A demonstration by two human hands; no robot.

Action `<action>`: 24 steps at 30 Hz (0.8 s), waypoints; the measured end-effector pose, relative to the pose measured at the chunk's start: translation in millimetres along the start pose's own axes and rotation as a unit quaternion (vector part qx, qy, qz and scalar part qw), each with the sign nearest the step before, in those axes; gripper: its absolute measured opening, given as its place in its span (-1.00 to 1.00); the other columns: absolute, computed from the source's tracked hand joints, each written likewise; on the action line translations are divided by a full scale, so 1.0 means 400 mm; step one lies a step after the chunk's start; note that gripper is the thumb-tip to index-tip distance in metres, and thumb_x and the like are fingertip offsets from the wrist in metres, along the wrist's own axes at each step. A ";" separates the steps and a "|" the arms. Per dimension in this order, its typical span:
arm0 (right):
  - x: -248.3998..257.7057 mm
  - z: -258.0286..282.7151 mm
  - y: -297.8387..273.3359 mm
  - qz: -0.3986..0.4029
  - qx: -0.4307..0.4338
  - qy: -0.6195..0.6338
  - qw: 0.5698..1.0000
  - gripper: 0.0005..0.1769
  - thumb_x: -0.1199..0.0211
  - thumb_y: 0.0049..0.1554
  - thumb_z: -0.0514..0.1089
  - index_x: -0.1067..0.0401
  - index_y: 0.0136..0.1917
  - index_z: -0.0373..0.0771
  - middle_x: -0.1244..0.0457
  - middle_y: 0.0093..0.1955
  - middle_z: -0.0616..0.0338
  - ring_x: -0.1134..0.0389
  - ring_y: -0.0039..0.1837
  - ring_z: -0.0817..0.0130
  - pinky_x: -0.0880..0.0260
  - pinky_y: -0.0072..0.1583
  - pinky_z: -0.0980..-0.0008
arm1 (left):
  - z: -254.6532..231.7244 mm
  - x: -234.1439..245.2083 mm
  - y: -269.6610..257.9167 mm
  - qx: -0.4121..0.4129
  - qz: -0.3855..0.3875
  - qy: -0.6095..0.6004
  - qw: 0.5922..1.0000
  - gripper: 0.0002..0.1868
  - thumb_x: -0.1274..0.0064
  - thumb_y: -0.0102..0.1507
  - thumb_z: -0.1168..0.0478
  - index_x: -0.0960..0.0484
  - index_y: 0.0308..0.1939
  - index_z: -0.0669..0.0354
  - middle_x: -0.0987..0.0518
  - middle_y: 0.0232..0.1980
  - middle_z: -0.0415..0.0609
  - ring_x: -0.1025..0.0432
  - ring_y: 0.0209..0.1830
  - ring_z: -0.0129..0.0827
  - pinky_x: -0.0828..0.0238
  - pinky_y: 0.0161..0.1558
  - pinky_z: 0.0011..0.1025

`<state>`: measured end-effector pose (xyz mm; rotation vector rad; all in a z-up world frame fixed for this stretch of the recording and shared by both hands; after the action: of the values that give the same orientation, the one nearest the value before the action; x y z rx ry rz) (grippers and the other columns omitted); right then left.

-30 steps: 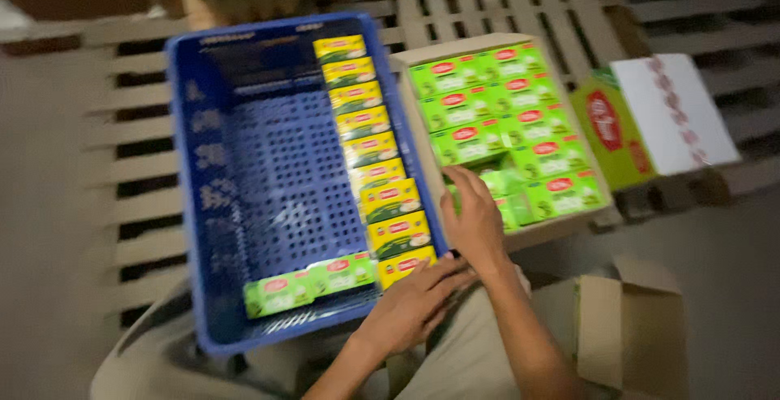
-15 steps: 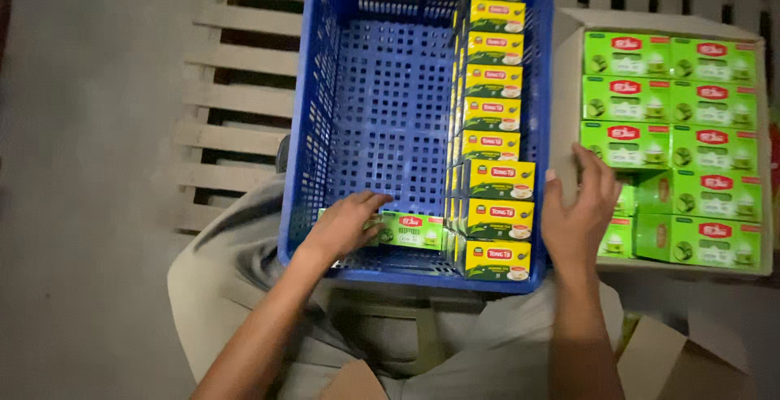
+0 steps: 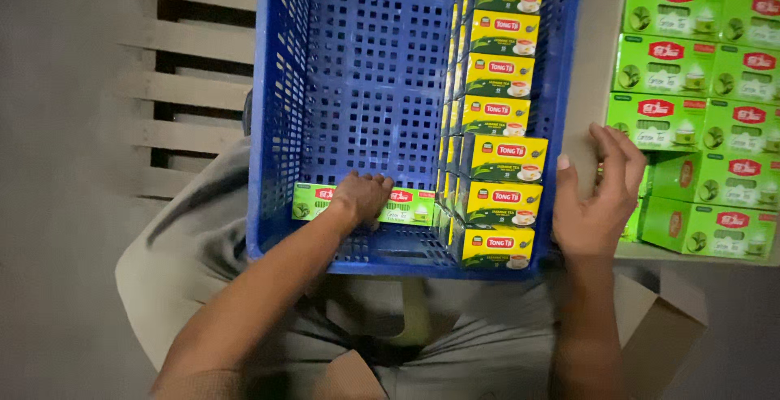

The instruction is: The person transfers small green and yellow boxes from a blue plastic basket into a larger cardboard box. They arrange the items in rows, close the cardboard box flaps, and then begin transferring yellow boxes into a second cardboard box.

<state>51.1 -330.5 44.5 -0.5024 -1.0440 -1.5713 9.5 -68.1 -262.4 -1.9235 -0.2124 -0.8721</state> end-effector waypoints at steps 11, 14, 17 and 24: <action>0.004 0.036 0.007 0.020 -0.009 0.012 1.000 -0.58 -0.24 0.43 -0.31 -0.41 0.50 -0.53 -0.12 0.51 -0.34 -0.20 0.58 -0.25 -0.17 0.63 -0.13 | 0.055 0.007 0.025 -0.001 -0.034 -0.162 0.986 0.02 -0.65 -0.03 0.10 -0.38 0.40 0.14 -0.57 0.32 0.25 -0.59 0.19 0.29 -0.58 0.14 0.16; 0.003 0.029 0.004 0.016 -0.010 0.010 1.000 -0.59 -0.26 0.43 -0.30 -0.42 0.49 -0.52 -0.11 0.52 -0.32 -0.22 0.58 -0.26 -0.20 0.62 -0.13 | 0.065 -0.011 0.050 -0.021 -0.045 -0.188 0.981 0.04 -0.66 -0.08 0.17 -0.38 0.39 0.15 -0.55 0.34 0.28 -0.58 0.19 0.31 -0.57 0.15 0.14; 0.004 0.032 0.007 0.020 -0.011 0.001 1.000 -0.59 -0.26 0.43 -0.29 -0.44 0.48 -0.51 -0.11 0.51 -0.33 -0.23 0.58 -0.26 -0.20 0.62 -0.13 | 0.062 0.027 0.015 -0.022 -0.029 -0.223 0.974 0.01 -0.60 -0.01 0.24 -0.34 0.44 0.11 -0.50 0.39 0.25 -0.54 0.26 0.27 -0.53 0.20 0.15; 0.000 0.033 0.007 0.025 -0.039 -0.002 0.999 -0.60 -0.27 0.42 -0.26 -0.47 0.47 -0.48 -0.11 0.53 -0.30 -0.22 0.60 -0.24 -0.21 0.59 -0.10 | 0.058 0.084 -0.029 -0.035 -0.053 -0.209 0.976 -0.06 -0.45 0.18 0.31 -0.22 0.53 0.10 -0.36 0.48 0.21 -0.53 0.24 0.35 -0.50 0.15 0.25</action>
<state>51.1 -319.4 52.4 -0.5804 -0.9681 -1.5725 39.3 -50.0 -238.6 -2.1619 -0.5444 -0.5368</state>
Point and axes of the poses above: each hand's wrist, its own y-axis towards the middle knuckle, its own x-axis out of the back of the hand, z = x × y, the point moved 7 cm from there along y, towards the middle knuckle
